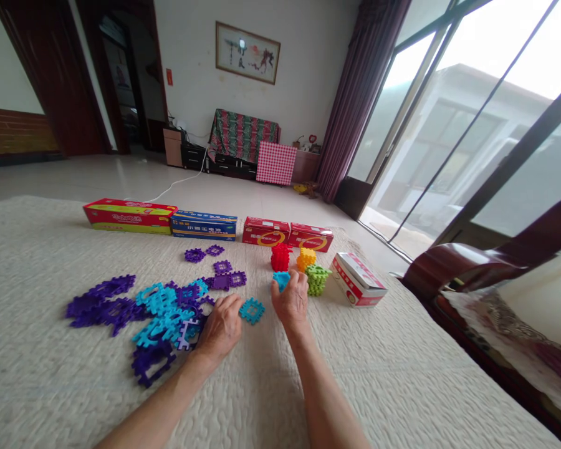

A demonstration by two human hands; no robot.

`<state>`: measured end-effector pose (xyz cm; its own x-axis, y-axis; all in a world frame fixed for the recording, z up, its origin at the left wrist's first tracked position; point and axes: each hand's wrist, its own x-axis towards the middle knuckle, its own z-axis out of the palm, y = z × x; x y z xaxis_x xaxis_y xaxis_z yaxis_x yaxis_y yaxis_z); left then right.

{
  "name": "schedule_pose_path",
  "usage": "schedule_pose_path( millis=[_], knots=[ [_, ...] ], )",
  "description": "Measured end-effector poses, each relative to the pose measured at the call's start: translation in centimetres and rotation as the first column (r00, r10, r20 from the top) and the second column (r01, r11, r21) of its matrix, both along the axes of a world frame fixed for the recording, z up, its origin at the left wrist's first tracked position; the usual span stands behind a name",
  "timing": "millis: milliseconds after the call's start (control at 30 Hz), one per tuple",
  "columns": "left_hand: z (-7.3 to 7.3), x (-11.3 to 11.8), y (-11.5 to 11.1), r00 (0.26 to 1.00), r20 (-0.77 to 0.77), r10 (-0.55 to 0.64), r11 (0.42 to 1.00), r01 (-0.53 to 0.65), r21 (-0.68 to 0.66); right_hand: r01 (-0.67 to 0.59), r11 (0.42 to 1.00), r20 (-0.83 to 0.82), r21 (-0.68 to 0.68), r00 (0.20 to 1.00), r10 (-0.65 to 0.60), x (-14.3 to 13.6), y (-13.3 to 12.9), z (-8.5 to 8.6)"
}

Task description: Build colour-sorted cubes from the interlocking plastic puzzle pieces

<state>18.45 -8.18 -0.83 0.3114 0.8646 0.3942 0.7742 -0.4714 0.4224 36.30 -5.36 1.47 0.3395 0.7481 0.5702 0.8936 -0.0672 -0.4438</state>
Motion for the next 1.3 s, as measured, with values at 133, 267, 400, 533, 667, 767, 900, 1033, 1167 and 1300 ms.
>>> schedule_pose_path(
  millis=[133,267,400,533,667,767,900,1033,1167,1300],
  knots=[
    [-0.1,0.1,0.1,1.0,0.016,-0.004,1.0,0.004,0.0,0.0,1.0,-0.012,-0.018,1.0,0.0,-0.1,-0.2,-1.0],
    [-0.3,0.1,0.1,1.0,0.015,-0.003,1.0,0.003,0.01,0.026,0.997,-0.032,-0.067,0.999,-0.028,-0.1,0.0,-1.7],
    [-0.3,0.1,0.1,1.0,0.006,0.002,1.0,-0.002,0.018,0.004,0.998,-0.025,-0.064,1.0,-0.006,0.1,0.3,-1.7],
    [-0.1,0.0,0.0,1.0,-0.003,0.005,1.0,-0.005,0.002,0.004,0.997,-0.037,-0.08,0.999,-0.007,0.3,0.5,-1.6],
    [0.2,0.0,-0.1,1.0,-0.018,0.011,1.0,-0.012,-0.028,0.001,0.995,-0.044,-0.101,0.999,-0.005,0.6,0.7,-1.8],
    [0.3,0.1,-0.2,1.0,-0.016,0.017,0.999,-0.018,-0.042,-0.006,0.999,-0.019,-0.051,1.0,0.005,0.5,0.6,-1.8],
    [0.3,0.1,-0.1,1.0,0.0,0.016,0.998,-0.016,-0.055,-0.075,0.989,0.089,0.124,0.994,0.064,-0.8,-0.5,-0.7],
    [0.4,0.0,-0.1,1.0,0.016,0.008,0.998,-0.007,-0.061,-0.261,0.954,0.186,0.15,0.955,0.232,-2.5,-2.7,0.6],
    [0.2,0.0,0.0,1.0,0.02,0.003,0.998,-0.001,-0.062,-0.524,0.852,0.171,-0.027,0.837,0.52,-3.0,-4.8,0.4],
    [-0.1,0.0,0.3,1.0,0.005,-0.006,0.999,0.007,-0.054,-0.623,0.759,0.092,-0.191,0.758,0.645,-3.1,-5.9,-0.7]
  ],
)
